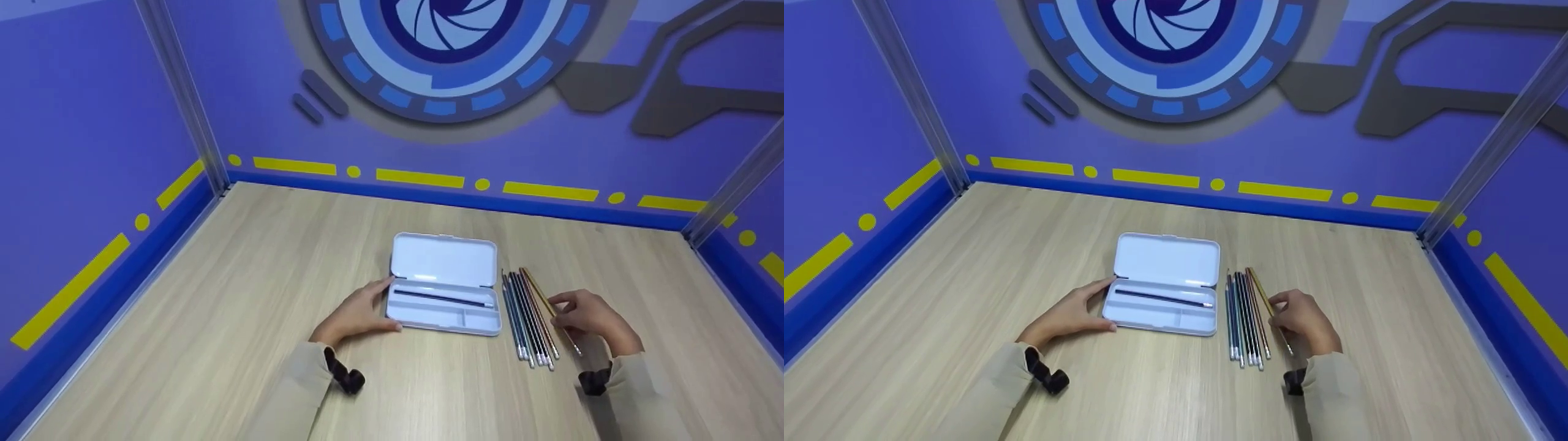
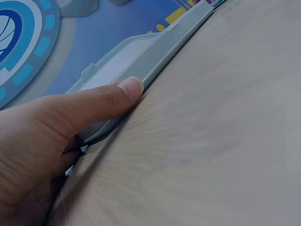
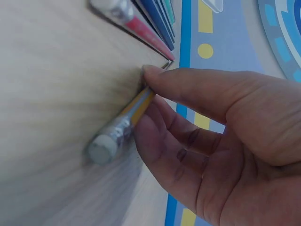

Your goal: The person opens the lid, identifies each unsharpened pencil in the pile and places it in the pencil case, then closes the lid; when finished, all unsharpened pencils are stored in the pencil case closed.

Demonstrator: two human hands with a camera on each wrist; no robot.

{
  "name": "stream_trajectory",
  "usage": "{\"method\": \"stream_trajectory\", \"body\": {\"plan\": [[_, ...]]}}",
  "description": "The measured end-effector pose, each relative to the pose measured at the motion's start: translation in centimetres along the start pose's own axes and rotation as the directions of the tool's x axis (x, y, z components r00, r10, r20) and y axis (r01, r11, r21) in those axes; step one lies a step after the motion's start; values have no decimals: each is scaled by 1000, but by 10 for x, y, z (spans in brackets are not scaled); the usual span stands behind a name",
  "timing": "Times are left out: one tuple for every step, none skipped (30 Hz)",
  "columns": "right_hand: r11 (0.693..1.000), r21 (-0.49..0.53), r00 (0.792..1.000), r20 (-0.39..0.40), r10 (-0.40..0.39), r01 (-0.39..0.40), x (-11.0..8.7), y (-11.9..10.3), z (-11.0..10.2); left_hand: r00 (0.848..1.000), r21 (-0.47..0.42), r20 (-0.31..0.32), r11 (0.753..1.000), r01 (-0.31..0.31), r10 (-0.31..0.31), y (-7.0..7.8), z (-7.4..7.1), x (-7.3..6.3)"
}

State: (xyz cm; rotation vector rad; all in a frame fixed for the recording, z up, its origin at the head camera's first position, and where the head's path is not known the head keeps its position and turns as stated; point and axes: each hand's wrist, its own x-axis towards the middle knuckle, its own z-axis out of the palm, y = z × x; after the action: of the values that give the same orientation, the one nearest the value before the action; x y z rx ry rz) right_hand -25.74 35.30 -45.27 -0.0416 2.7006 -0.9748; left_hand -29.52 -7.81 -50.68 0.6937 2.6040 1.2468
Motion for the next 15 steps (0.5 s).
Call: {"method": "stream_trajectory", "body": {"plan": [[1000,0,1000,4,-8,8,0,0,-1,1000,0,-1,1000,-1,1,0,0,0],[1000,2,1000,5,-11,11,0,0,-2,1000,2,0,1000,-2,2,0,0,0],[1000,4,1000,7,-15,15,0,0,-3,1000,3,1,1000,-4,4,0,0,0],[1000,8,1000,7,-16,16,0,-1,-4,1000,2,1,1000,-2,2,0,0,0],[1000,9,1000,6,-18,18,0,-1,-5,1000,0,1,1000,-1,1,0,0,0],[1000,13,1000,5,-21,20,-1,-2,-5,1000,-1,2,1000,0,0,0,0,0],[1000,19,1000,4,-25,25,-1,-3,-6,1000,-2,4,1000,2,-2,0,0,1],[999,26,1000,1,-25,25,-1,-4,-6,1000,-3,4,1000,1,-1,0,0,1],[999,28,1000,-2,-29,29,-1,-5,-6,1000,-5,4,1000,3,-3,0,-1,1],[999,30,1000,-9,-28,29,-1,-6,-7,1000,-6,4,1000,5,-5,0,-1,1],[999,29,999,-15,-32,32,-1,-8,-7,1000,-6,3,1000,5,-5,1,-1,1],[999,29,999,-20,-35,35,0,-9,-7,1000,-5,2,1000,5,-5,1,-1,1],[999,28,999,-26,-39,40,0,-10,-7,1000,-4,1,1000,4,-4,1,-1,1],[999,24,998,-33,-44,45,1,-12,-7,1000,-3,0,1000,4,-4,0,-1,0],[999,19,998,-42,-47,48,1,-13,-7,1000,-3,-1,1000,4,-4,1,-1,0]]}}
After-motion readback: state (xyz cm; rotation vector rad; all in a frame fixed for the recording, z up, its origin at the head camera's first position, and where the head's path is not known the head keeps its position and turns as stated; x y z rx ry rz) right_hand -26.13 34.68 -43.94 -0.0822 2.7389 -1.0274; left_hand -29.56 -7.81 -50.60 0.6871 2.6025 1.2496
